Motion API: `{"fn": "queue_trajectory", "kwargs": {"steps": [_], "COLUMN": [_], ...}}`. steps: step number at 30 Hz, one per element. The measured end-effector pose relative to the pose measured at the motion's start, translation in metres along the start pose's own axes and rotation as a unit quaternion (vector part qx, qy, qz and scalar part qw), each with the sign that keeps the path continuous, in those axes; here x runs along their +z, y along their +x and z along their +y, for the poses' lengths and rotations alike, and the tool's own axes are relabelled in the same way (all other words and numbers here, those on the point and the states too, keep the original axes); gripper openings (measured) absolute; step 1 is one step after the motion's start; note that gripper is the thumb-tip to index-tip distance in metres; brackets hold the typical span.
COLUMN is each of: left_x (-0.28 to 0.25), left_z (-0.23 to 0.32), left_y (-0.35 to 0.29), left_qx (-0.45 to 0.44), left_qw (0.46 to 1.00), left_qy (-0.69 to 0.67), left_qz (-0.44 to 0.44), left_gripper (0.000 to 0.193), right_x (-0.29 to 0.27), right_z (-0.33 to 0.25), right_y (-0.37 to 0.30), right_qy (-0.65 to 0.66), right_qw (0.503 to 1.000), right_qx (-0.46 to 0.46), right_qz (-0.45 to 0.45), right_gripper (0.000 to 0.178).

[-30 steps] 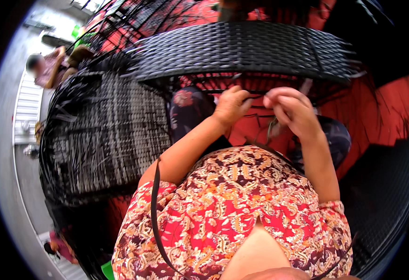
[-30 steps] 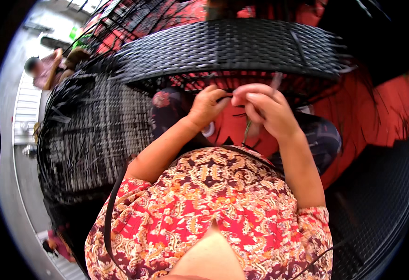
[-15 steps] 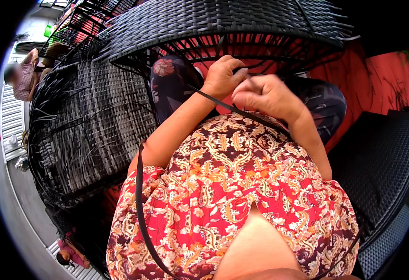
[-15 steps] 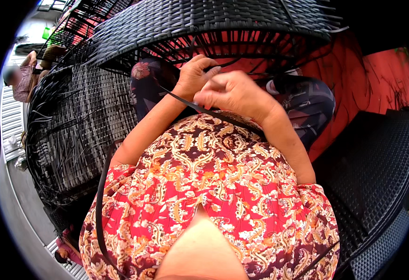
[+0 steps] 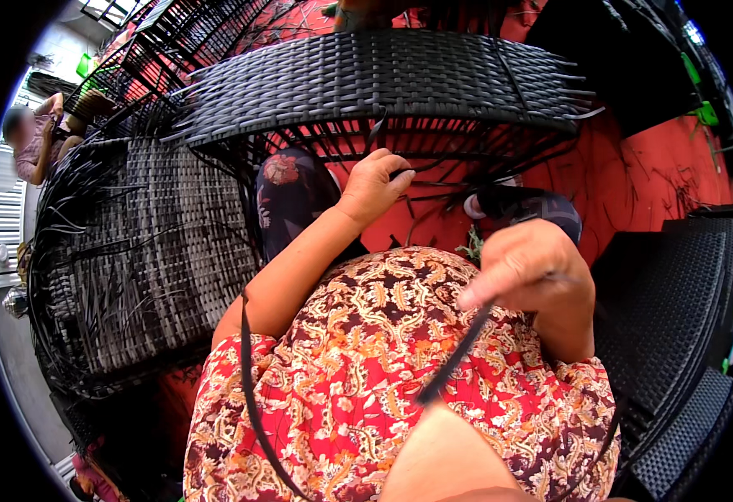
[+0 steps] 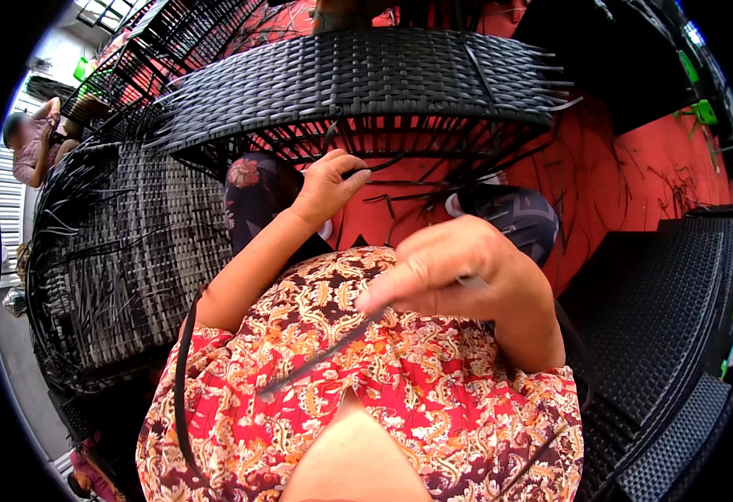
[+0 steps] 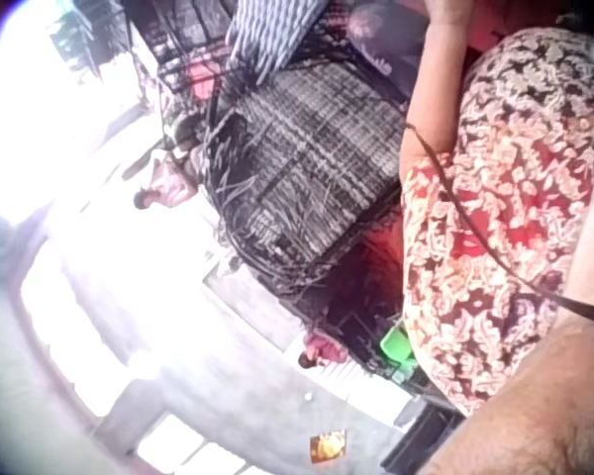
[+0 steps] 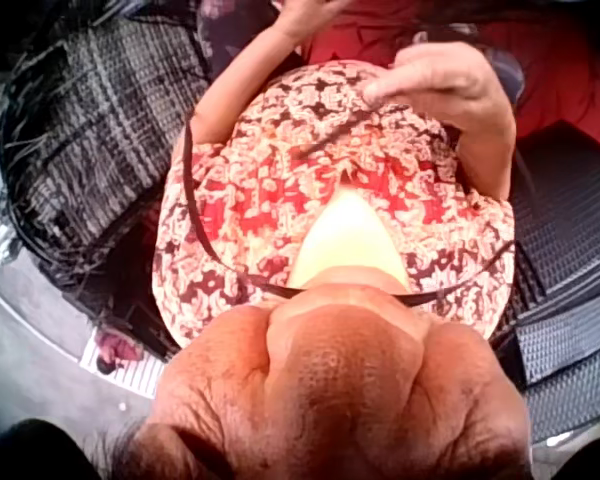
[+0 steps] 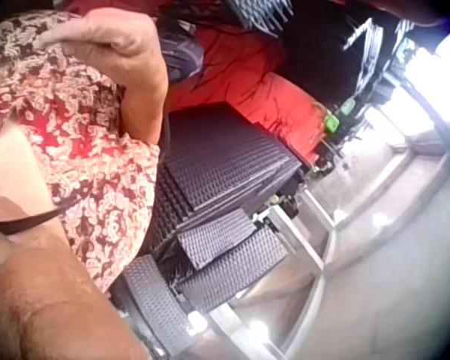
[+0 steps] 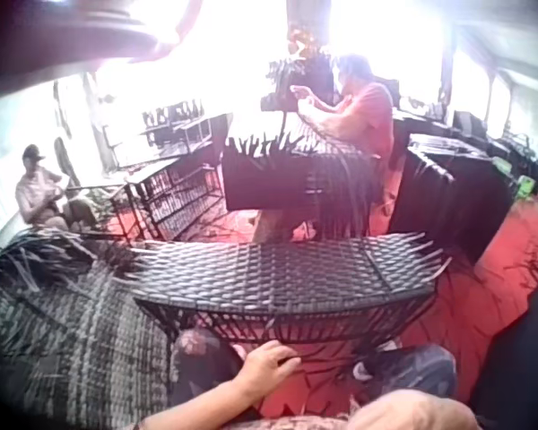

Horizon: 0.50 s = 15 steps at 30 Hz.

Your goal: The person weaves black synthetic rattan strips through the frame of a chair, pulling strips tight and trimming excess material using a tool.

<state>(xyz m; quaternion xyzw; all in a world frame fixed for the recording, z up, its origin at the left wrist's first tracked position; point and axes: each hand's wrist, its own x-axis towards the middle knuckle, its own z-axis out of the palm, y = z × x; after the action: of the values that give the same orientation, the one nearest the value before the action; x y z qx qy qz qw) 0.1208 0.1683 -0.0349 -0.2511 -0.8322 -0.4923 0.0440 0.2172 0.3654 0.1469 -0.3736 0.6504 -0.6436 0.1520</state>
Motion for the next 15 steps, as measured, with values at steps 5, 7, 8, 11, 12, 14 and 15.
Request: {"fn": "queue_trajectory", "kwargs": {"steps": [5, 7, 8, 11, 12, 14, 15], "left_x": [0.001, 0.000, 0.002, 0.000, 0.001, -0.001, -0.002], "left_z": [0.001, 0.002, 0.001, -0.001, -0.002, -0.005, -0.006], "left_y": [0.003, 0.002, 0.000, 0.003, 0.001, 0.000, 0.002], "left_qx": [-0.020, -0.025, -0.026, -0.019, -0.018, -0.030, -0.033], "left_qw": [0.999, 0.999, 0.999, 0.999, 1.000, 0.999, 0.999], "left_qy": [-0.021, -0.009, -0.013, -0.008, -0.004, 0.016, 0.026], "left_qz": [-0.035, -0.037, -0.036, -0.025, -0.022, -0.008, -0.001], "left_gripper": [0.012, 0.012, 0.013, 0.013, 0.013, 0.013, 0.013], "right_x": [0.023, 0.020, 0.019, 0.016, 0.016, 0.022, 0.022], "right_z": [-0.022, -0.021, -0.020, -0.022, -0.021, -0.018, -0.019], "right_y": [-0.017, -0.016, -0.016, -0.014, -0.014, -0.017, -0.017], "right_qy": [0.007, 0.007, 0.008, 0.022, 0.027, 0.033, 0.026], "right_qw": [0.997, 0.998, 0.998, 0.998, 0.998, 0.998, 0.997], "right_qx": [-0.010, -0.037, -0.045, -0.055, -0.057, -0.030, -0.029], "right_qz": [0.082, 0.053, 0.036, 0.009, 0.017, 0.055, 0.062], "right_gripper": [0.025, 0.026, 0.026, 0.026, 0.026, 0.025, 0.024]}}
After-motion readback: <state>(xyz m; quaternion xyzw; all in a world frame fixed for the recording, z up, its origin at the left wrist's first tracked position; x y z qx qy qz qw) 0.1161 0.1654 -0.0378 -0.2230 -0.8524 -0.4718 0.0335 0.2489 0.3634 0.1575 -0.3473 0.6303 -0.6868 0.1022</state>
